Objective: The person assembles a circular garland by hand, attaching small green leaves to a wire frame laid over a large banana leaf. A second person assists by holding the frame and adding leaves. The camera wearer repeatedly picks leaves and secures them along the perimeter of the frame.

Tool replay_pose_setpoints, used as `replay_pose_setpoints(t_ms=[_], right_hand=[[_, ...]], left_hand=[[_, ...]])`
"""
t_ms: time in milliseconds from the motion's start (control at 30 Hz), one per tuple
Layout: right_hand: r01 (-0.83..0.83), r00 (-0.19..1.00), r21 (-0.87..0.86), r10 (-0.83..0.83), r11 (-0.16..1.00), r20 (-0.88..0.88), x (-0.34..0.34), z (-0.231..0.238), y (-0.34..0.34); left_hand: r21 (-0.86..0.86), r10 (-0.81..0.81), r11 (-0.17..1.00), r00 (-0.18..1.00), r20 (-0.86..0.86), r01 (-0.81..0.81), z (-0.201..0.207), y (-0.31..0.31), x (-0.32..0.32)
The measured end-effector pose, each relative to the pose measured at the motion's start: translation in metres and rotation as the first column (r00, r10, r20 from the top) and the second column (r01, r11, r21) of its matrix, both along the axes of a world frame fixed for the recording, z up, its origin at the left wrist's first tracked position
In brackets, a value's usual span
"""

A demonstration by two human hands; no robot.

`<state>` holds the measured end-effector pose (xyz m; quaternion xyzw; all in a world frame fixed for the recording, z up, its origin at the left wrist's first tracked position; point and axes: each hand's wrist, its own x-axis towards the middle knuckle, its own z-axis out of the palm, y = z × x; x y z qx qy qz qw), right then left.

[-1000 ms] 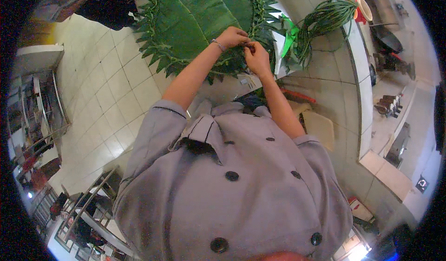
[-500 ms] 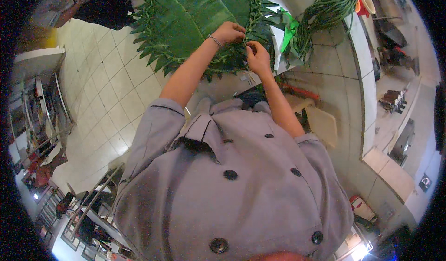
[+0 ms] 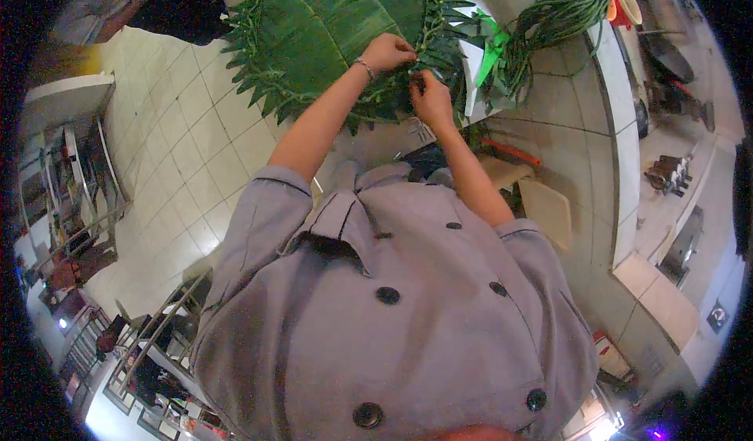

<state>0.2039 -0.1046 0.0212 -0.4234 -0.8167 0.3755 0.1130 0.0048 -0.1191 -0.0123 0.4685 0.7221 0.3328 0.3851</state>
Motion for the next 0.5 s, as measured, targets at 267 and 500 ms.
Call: replay_pose_setpoints(t_ms=[267, 500], right_hand=[[-0.017, 0.999, -0.010, 0.017, 1.000, 0.030, 0.000, -0.005, 0.005], [0.028, 0.995, -0.102, -0.018, 0.994, 0.098, -0.003, -0.003, 0.006]], left_hand=[[-0.128, -0.020, 0.992, 0.983, -0.182, -0.004, -0.008, 0.023, -0.005], [0.181, -0.306, 0.894, 0.854, -0.421, 0.409, -0.027, 0.032, -0.020]])
